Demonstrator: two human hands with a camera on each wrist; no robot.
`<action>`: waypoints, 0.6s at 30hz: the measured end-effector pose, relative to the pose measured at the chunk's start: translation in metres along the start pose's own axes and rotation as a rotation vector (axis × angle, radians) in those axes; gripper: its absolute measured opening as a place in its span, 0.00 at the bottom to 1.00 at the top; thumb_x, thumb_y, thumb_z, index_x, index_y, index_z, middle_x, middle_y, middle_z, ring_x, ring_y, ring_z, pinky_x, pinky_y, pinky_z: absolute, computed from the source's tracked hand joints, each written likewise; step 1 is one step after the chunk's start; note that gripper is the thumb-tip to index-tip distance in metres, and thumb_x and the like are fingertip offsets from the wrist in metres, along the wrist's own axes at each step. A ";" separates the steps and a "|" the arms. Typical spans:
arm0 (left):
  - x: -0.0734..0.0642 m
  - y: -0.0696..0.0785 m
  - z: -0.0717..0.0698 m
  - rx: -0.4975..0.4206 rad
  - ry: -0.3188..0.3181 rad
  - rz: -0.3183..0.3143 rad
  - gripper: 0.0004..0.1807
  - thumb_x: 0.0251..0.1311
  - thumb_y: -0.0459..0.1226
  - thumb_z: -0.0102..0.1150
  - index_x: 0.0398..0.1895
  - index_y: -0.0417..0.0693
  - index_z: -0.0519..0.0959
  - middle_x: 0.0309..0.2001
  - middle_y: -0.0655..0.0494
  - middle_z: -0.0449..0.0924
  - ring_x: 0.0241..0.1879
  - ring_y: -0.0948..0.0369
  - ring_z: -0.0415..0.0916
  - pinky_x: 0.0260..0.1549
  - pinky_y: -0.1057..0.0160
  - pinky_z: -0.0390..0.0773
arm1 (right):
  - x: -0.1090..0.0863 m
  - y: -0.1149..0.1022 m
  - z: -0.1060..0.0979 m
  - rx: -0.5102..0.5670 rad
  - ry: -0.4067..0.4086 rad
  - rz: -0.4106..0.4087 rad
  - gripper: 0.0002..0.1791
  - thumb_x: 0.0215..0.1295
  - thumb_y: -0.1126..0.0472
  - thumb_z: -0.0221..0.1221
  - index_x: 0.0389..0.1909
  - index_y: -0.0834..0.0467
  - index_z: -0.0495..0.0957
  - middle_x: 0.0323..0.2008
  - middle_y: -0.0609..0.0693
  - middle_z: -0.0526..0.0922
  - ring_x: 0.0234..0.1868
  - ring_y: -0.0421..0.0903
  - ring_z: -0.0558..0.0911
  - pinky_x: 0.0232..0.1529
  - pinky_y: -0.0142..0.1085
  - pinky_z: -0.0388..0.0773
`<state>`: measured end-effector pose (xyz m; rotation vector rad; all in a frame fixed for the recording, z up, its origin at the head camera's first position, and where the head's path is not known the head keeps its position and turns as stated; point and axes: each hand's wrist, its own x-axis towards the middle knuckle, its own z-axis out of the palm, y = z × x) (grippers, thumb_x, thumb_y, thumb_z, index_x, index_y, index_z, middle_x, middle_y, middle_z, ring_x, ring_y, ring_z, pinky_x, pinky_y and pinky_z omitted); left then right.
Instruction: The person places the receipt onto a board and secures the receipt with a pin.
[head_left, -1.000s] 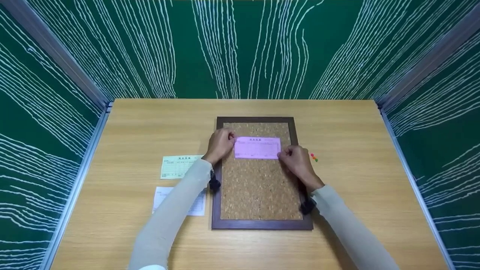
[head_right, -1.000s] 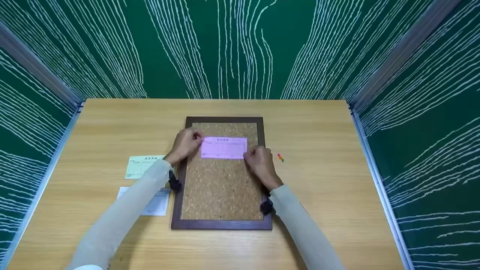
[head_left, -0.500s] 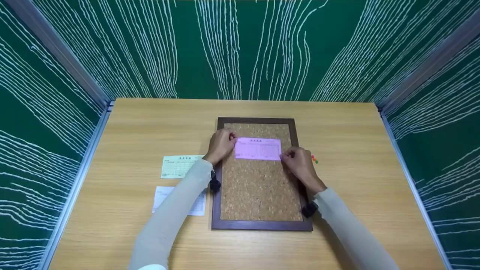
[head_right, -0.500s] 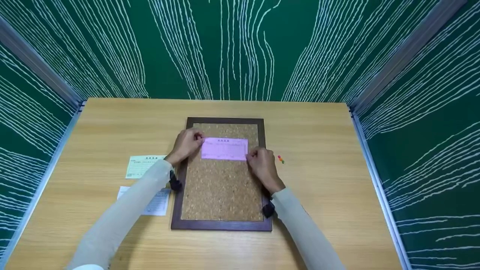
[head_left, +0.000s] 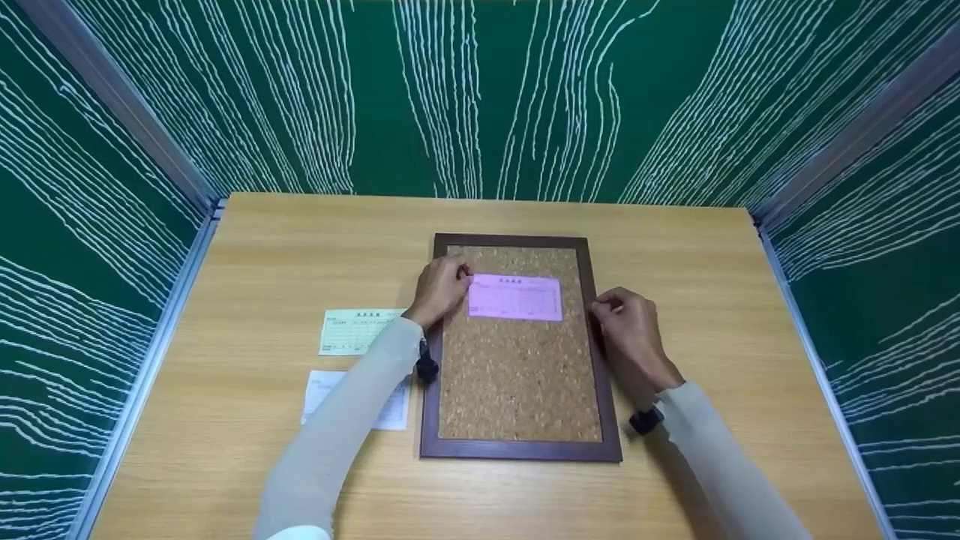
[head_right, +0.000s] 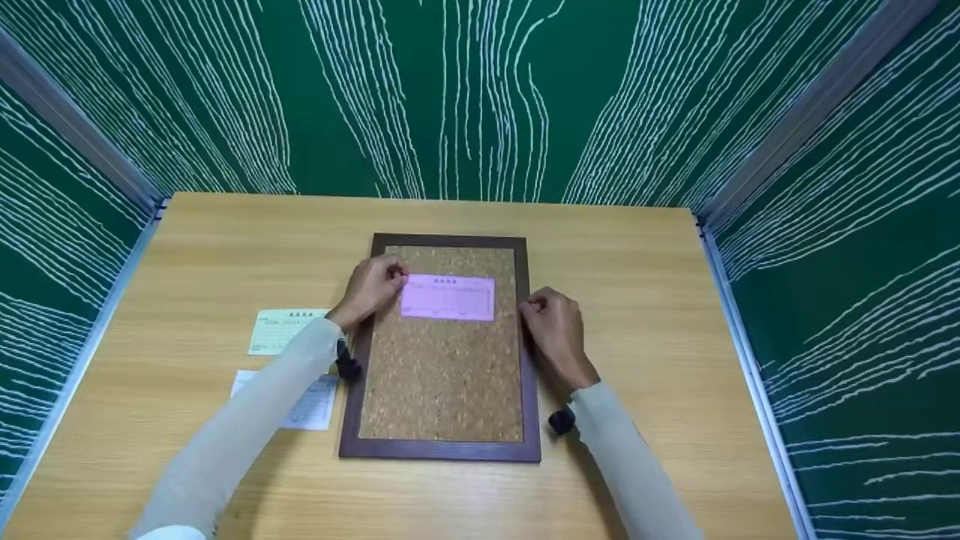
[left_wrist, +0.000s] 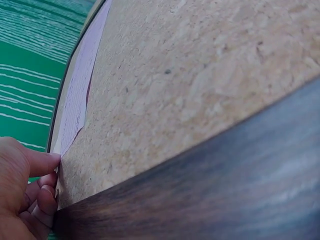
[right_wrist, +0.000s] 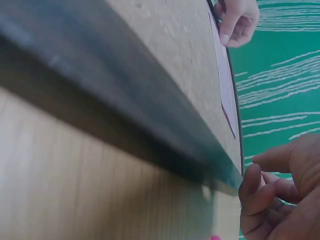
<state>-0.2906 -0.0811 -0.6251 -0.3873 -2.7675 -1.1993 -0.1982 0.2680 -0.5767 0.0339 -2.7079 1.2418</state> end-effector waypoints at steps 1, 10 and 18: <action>0.000 0.001 -0.001 -0.002 -0.004 -0.006 0.03 0.69 0.31 0.69 0.36 0.46 0.88 0.32 0.56 0.84 0.34 0.59 0.79 0.35 0.57 0.77 | -0.001 0.002 -0.003 0.002 0.001 -0.003 0.05 0.72 0.68 0.69 0.40 0.67 0.88 0.33 0.59 0.90 0.24 0.41 0.83 0.23 0.23 0.73; -0.004 0.016 -0.007 0.037 -0.019 -0.016 0.05 0.70 0.31 0.67 0.38 0.42 0.90 0.36 0.51 0.87 0.37 0.55 0.81 0.39 0.54 0.81 | -0.005 0.010 -0.027 -0.043 0.015 -0.001 0.11 0.75 0.67 0.66 0.50 0.71 0.87 0.36 0.60 0.89 0.34 0.49 0.84 0.28 0.22 0.74; -0.014 0.036 -0.019 0.117 -0.095 -0.001 0.06 0.74 0.31 0.66 0.47 0.38 0.89 0.45 0.45 0.87 0.47 0.50 0.84 0.48 0.49 0.85 | -0.008 0.016 -0.041 -0.045 0.036 0.010 0.12 0.75 0.68 0.67 0.52 0.72 0.86 0.39 0.63 0.90 0.37 0.51 0.86 0.29 0.21 0.75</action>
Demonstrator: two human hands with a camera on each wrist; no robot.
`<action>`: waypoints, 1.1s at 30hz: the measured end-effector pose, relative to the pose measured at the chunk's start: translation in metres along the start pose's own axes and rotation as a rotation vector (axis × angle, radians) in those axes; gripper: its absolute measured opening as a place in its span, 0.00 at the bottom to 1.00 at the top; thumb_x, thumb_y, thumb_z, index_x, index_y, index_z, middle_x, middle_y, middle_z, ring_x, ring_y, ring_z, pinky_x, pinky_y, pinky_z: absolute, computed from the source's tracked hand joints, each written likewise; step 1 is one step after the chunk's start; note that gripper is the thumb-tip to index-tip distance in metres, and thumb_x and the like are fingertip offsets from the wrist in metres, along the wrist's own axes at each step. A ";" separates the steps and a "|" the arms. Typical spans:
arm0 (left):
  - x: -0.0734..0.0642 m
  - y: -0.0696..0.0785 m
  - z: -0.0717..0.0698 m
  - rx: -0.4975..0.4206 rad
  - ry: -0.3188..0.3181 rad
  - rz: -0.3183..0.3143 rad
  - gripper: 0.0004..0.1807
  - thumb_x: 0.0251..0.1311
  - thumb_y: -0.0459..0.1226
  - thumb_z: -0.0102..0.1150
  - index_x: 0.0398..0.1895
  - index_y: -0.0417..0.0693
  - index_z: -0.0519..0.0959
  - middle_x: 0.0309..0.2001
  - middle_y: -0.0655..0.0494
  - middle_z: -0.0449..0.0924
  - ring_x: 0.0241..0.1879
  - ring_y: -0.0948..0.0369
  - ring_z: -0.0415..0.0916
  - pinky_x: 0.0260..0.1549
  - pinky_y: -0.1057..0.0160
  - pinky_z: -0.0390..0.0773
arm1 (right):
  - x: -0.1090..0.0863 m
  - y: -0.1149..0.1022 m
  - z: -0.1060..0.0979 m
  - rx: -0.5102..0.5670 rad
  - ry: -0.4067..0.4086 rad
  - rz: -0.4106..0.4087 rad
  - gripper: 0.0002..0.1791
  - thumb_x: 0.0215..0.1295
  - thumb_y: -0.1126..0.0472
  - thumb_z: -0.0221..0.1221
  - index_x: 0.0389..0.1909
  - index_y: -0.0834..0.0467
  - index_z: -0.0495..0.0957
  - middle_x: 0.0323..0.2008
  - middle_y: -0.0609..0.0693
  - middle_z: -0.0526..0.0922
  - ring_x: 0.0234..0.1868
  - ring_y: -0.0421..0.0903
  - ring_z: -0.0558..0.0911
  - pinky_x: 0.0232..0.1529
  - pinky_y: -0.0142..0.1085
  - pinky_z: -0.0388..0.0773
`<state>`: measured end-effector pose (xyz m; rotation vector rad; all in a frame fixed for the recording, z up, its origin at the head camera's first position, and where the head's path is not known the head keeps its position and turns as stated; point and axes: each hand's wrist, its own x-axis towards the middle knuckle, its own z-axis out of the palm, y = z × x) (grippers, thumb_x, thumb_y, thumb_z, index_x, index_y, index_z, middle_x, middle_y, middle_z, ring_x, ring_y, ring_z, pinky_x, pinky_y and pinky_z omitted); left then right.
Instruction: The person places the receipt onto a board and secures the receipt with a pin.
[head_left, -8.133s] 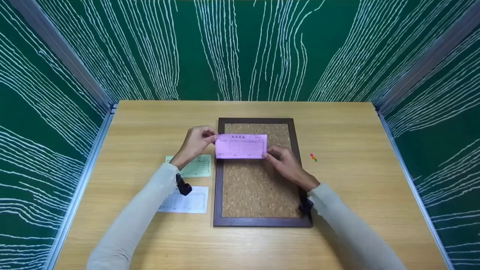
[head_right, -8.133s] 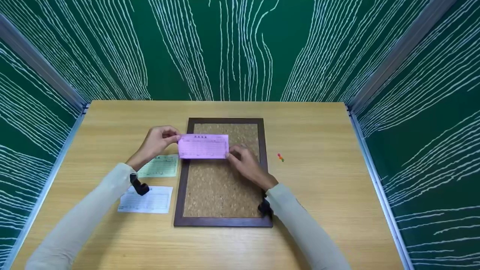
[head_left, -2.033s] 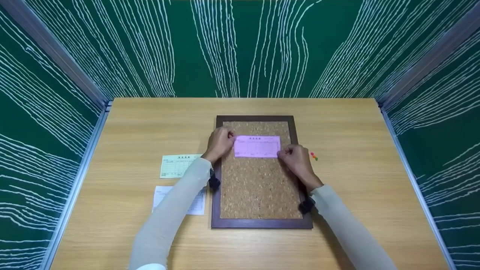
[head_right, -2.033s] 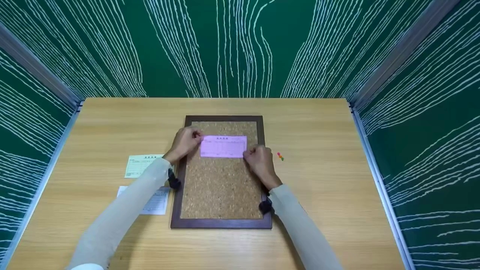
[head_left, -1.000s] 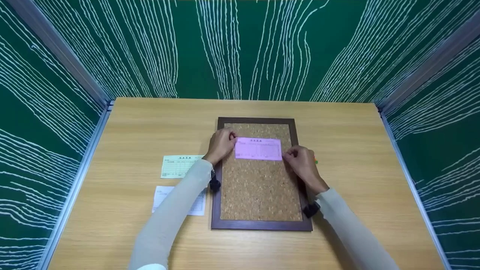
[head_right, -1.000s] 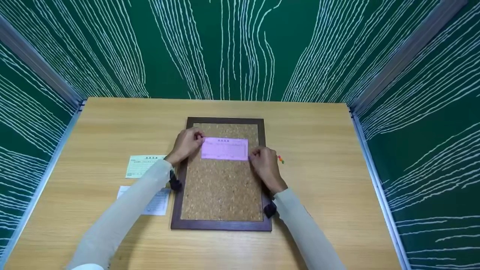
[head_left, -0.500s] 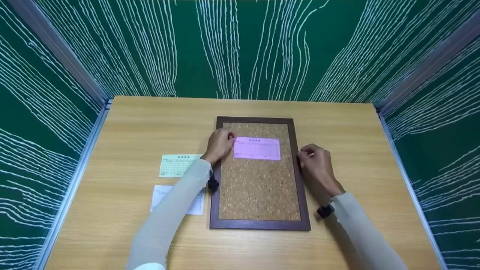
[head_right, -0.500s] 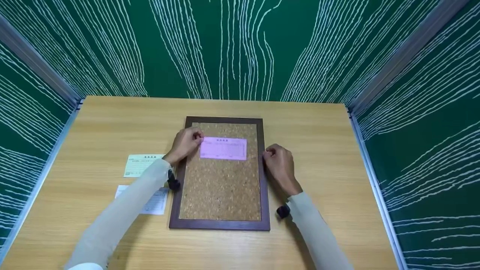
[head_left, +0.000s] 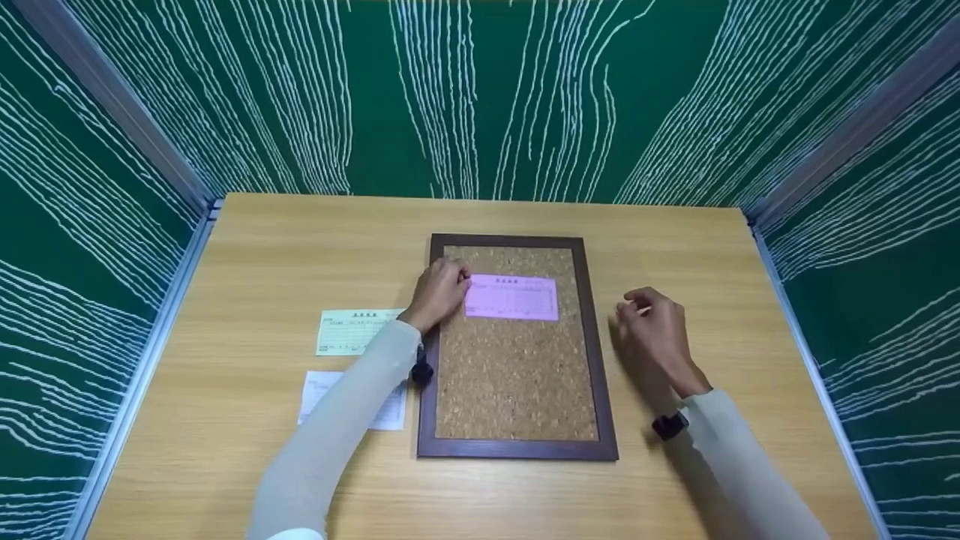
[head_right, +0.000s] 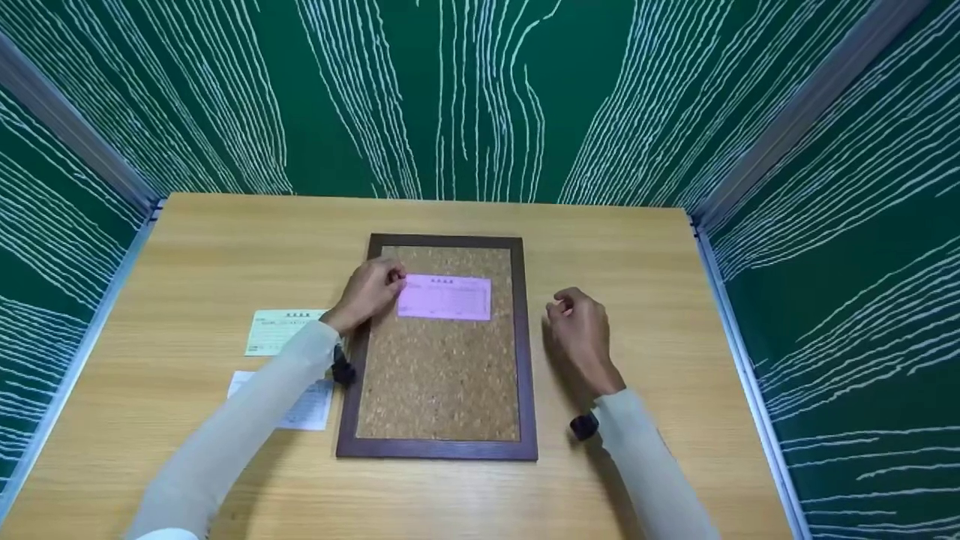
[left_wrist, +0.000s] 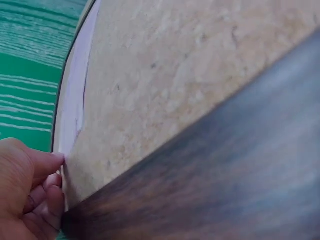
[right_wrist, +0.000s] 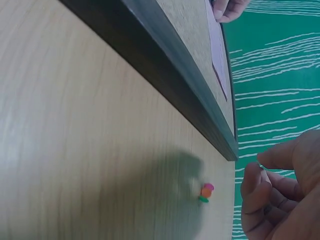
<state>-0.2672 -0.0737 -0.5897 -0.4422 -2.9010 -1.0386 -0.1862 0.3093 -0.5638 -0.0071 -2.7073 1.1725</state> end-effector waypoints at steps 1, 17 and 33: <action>-0.002 0.003 -0.002 0.024 -0.017 0.006 0.07 0.75 0.31 0.66 0.49 0.36 0.88 0.47 0.43 0.86 0.49 0.48 0.84 0.50 0.48 0.85 | 0.000 0.001 -0.001 0.001 0.005 0.003 0.12 0.75 0.68 0.67 0.52 0.72 0.86 0.39 0.63 0.90 0.37 0.50 0.86 0.28 0.21 0.75; 0.018 -0.045 0.033 0.215 -0.054 0.167 0.11 0.76 0.37 0.65 0.53 0.42 0.88 0.60 0.44 0.85 0.76 0.40 0.71 0.72 0.46 0.76 | -0.001 0.011 -0.013 0.011 0.034 0.020 0.11 0.75 0.67 0.67 0.50 0.71 0.87 0.39 0.63 0.90 0.30 0.41 0.85 0.28 0.21 0.76; -0.017 0.009 -0.022 0.253 -0.188 0.088 0.20 0.80 0.43 0.64 0.69 0.48 0.83 0.70 0.49 0.74 0.68 0.48 0.65 0.65 0.39 0.66 | -0.005 0.019 -0.012 -0.003 0.052 0.037 0.11 0.76 0.66 0.66 0.51 0.69 0.87 0.41 0.62 0.90 0.37 0.48 0.84 0.34 0.20 0.74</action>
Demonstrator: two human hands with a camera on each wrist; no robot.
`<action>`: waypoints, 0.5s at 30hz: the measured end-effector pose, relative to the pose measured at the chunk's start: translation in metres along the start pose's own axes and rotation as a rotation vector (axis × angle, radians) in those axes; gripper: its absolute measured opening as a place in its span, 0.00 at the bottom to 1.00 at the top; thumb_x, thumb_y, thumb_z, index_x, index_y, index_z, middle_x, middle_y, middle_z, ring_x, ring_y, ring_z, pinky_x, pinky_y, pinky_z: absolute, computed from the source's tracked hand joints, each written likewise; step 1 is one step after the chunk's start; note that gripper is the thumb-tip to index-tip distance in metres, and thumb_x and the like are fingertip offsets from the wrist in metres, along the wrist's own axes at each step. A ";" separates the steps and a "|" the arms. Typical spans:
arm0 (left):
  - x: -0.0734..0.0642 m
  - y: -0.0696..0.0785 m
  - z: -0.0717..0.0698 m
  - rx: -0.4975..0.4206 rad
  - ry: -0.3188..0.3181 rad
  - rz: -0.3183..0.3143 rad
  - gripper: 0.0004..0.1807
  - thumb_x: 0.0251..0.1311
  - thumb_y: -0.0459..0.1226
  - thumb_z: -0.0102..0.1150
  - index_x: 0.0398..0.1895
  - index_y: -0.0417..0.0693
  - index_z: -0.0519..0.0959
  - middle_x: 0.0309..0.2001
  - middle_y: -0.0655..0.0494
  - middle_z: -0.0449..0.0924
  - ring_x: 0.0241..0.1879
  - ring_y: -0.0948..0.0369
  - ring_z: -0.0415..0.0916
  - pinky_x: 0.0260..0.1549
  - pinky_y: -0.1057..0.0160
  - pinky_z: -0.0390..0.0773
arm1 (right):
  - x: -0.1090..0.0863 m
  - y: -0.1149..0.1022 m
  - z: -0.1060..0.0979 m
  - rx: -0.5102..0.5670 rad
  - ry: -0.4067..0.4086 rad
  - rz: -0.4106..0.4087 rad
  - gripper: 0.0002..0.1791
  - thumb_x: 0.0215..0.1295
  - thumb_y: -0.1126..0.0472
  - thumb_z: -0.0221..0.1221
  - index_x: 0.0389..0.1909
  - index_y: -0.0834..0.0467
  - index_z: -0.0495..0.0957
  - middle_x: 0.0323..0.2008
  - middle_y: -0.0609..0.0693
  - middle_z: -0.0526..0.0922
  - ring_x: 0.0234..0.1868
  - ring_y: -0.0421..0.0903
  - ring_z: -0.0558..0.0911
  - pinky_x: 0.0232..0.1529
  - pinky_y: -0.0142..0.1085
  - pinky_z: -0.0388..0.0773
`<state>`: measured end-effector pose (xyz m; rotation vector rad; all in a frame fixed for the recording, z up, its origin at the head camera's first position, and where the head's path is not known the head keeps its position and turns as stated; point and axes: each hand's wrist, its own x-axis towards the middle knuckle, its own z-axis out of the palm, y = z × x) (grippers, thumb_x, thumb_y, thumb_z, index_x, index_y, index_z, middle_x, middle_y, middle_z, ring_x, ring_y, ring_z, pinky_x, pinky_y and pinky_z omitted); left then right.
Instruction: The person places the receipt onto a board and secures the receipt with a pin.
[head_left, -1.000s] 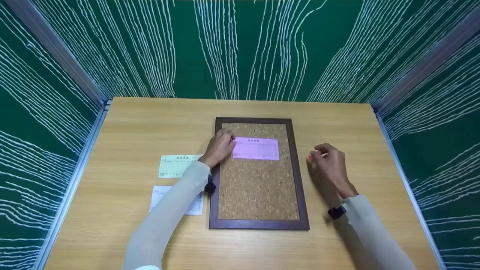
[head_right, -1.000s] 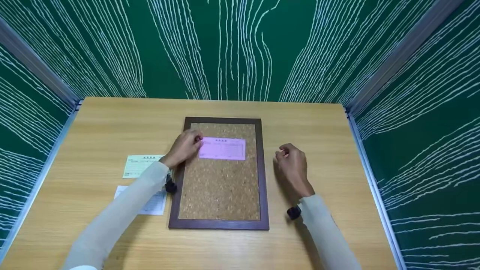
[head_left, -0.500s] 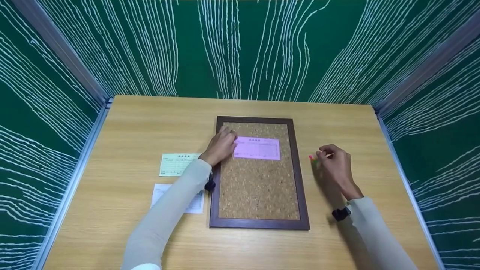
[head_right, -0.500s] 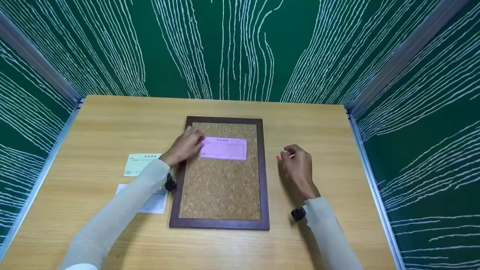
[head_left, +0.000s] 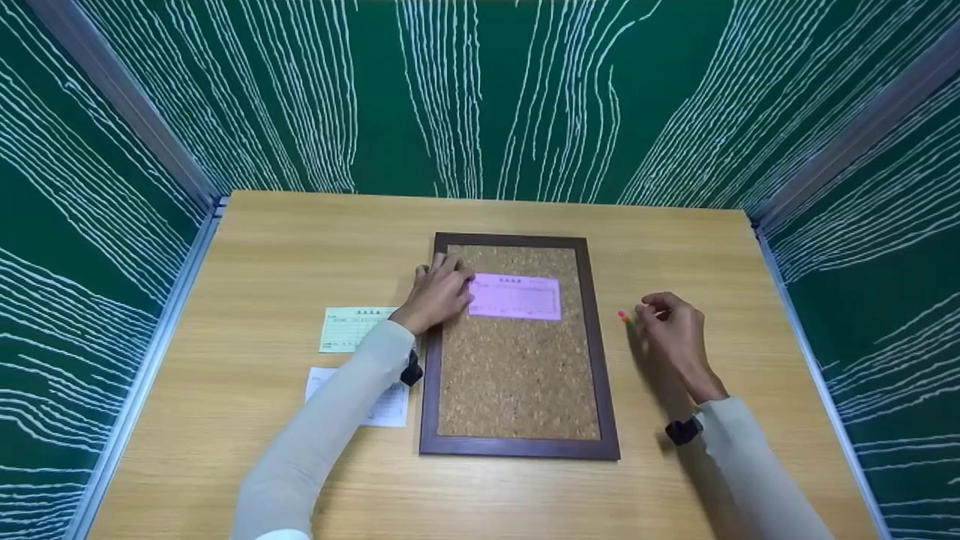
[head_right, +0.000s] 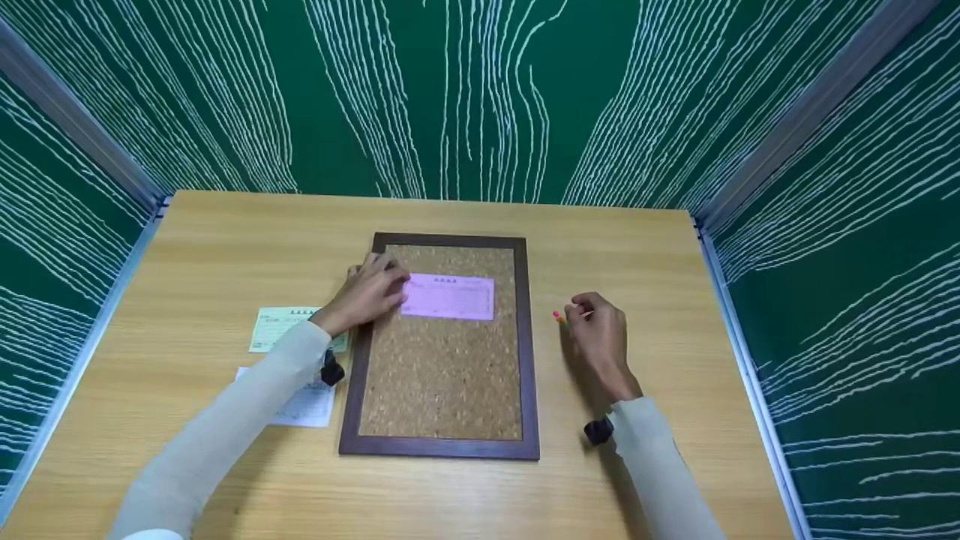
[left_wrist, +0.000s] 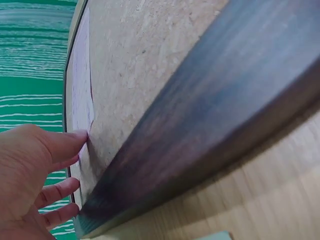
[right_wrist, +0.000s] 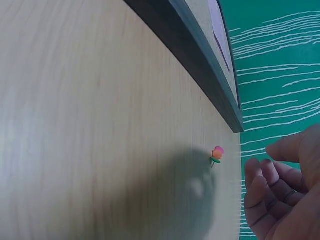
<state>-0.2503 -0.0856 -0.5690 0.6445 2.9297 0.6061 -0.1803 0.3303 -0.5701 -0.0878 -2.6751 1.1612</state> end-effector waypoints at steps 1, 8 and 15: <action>-0.001 -0.001 0.000 -0.008 -0.005 0.002 0.20 0.80 0.44 0.64 0.69 0.48 0.83 0.70 0.49 0.73 0.69 0.48 0.65 0.67 0.37 0.65 | 0.000 0.001 0.000 0.002 0.001 -0.002 0.11 0.76 0.66 0.66 0.51 0.69 0.88 0.41 0.62 0.91 0.37 0.48 0.84 0.34 0.19 0.74; -0.005 -0.008 0.001 -0.048 -0.025 0.007 0.24 0.78 0.47 0.67 0.72 0.51 0.81 0.76 0.48 0.70 0.79 0.47 0.59 0.77 0.21 0.49 | -0.001 0.006 0.002 0.026 0.006 -0.016 0.11 0.77 0.64 0.66 0.50 0.68 0.88 0.42 0.62 0.91 0.37 0.43 0.83 0.36 0.20 0.74; -0.008 -0.011 0.003 -0.079 -0.054 -0.012 0.29 0.77 0.49 0.67 0.76 0.51 0.79 0.83 0.45 0.64 0.86 0.46 0.50 0.78 0.20 0.44 | -0.002 0.016 0.005 0.076 -0.016 -0.048 0.12 0.79 0.63 0.66 0.52 0.68 0.88 0.41 0.61 0.91 0.36 0.41 0.84 0.36 0.20 0.76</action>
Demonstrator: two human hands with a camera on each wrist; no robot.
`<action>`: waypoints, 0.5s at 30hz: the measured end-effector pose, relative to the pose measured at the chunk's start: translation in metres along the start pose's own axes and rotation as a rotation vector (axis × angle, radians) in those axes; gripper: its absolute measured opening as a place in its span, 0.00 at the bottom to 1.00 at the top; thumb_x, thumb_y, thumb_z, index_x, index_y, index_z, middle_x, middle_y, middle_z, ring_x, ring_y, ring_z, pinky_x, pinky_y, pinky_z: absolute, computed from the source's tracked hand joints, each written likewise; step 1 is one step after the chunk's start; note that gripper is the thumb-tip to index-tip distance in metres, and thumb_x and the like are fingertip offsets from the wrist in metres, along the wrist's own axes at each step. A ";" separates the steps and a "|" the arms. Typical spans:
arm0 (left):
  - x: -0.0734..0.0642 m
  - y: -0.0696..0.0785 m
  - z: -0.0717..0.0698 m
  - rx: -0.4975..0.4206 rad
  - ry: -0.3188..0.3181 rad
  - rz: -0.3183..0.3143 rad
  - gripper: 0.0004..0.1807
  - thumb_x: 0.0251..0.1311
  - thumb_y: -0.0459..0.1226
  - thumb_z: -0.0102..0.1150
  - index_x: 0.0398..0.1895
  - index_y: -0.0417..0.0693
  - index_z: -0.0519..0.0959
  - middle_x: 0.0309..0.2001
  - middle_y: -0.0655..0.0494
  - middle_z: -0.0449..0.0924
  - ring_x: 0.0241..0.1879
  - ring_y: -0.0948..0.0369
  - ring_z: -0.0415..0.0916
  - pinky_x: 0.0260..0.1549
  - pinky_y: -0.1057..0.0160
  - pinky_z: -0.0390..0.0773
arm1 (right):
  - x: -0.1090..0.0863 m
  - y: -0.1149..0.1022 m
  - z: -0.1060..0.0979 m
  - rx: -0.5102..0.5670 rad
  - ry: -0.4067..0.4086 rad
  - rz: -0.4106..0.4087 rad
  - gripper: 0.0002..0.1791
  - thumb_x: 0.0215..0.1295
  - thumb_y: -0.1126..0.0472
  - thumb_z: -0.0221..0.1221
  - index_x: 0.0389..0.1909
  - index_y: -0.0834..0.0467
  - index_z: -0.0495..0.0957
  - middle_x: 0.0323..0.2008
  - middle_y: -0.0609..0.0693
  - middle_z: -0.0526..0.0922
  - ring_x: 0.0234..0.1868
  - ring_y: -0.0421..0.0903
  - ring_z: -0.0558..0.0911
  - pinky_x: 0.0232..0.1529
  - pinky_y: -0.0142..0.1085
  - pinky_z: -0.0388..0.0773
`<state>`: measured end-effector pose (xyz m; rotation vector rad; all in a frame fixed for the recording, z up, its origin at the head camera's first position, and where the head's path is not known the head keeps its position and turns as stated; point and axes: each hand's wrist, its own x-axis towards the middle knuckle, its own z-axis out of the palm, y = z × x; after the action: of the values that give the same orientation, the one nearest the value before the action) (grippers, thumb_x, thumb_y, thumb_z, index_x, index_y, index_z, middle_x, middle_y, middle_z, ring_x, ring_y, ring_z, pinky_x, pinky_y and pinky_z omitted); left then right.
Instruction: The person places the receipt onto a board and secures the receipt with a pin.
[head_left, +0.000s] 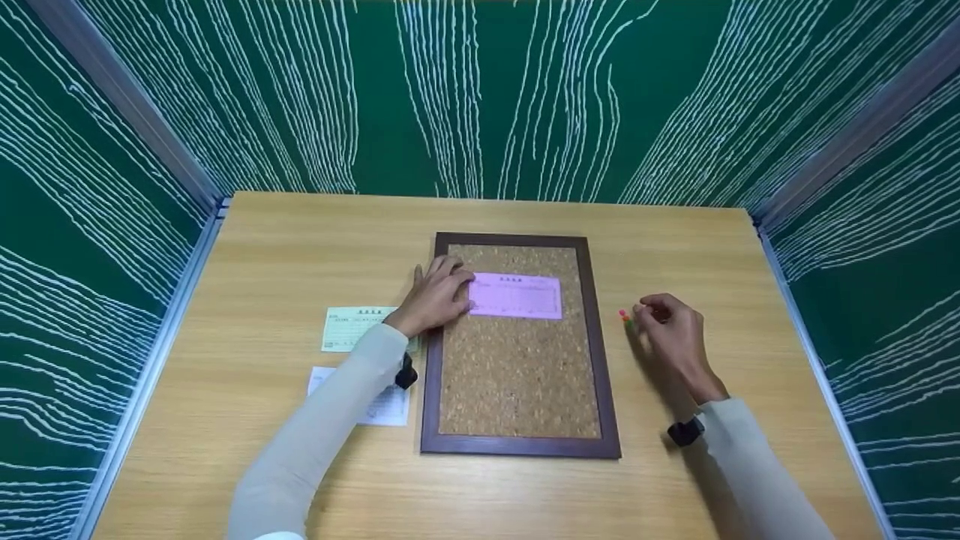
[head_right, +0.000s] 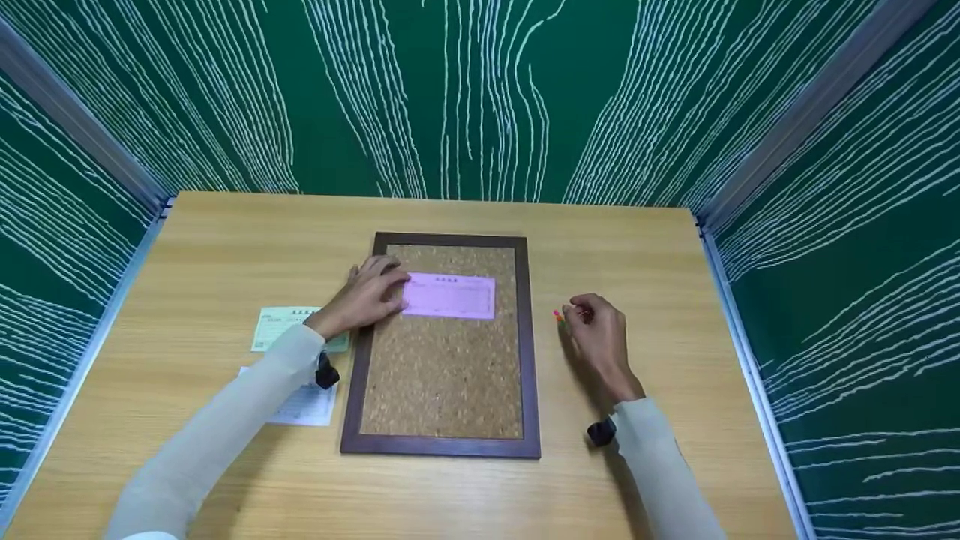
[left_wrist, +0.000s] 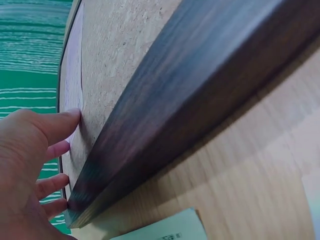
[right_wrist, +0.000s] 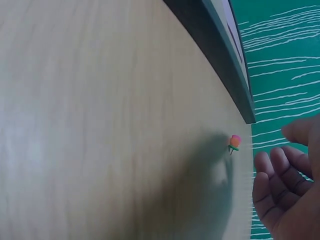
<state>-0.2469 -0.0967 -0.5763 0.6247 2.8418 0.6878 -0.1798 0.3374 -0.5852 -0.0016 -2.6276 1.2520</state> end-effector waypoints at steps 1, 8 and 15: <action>0.000 -0.001 0.000 -0.006 0.000 0.001 0.29 0.77 0.49 0.67 0.76 0.51 0.79 0.83 0.45 0.63 0.86 0.46 0.50 0.78 0.20 0.44 | 0.000 0.001 0.000 0.008 -0.002 -0.007 0.13 0.78 0.63 0.66 0.53 0.68 0.87 0.41 0.61 0.91 0.36 0.40 0.84 0.36 0.20 0.77; -0.002 -0.004 0.001 -0.057 0.000 0.004 0.30 0.76 0.49 0.68 0.76 0.51 0.78 0.84 0.45 0.61 0.87 0.46 0.47 0.79 0.22 0.43 | -0.002 0.007 0.001 0.040 -0.007 -0.020 0.14 0.77 0.62 0.68 0.53 0.69 0.87 0.44 0.62 0.90 0.40 0.36 0.83 0.42 0.18 0.77; -0.004 -0.006 0.002 -0.094 0.012 0.015 0.31 0.73 0.49 0.68 0.76 0.50 0.78 0.85 0.44 0.60 0.87 0.45 0.47 0.79 0.22 0.42 | -0.004 0.014 0.002 0.045 -0.077 -0.012 0.16 0.79 0.59 0.68 0.55 0.68 0.86 0.49 0.60 0.88 0.45 0.38 0.82 0.44 0.20 0.76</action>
<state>-0.2454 -0.1023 -0.5808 0.6298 2.7992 0.8244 -0.1775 0.3446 -0.5978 0.0711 -2.6590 1.3319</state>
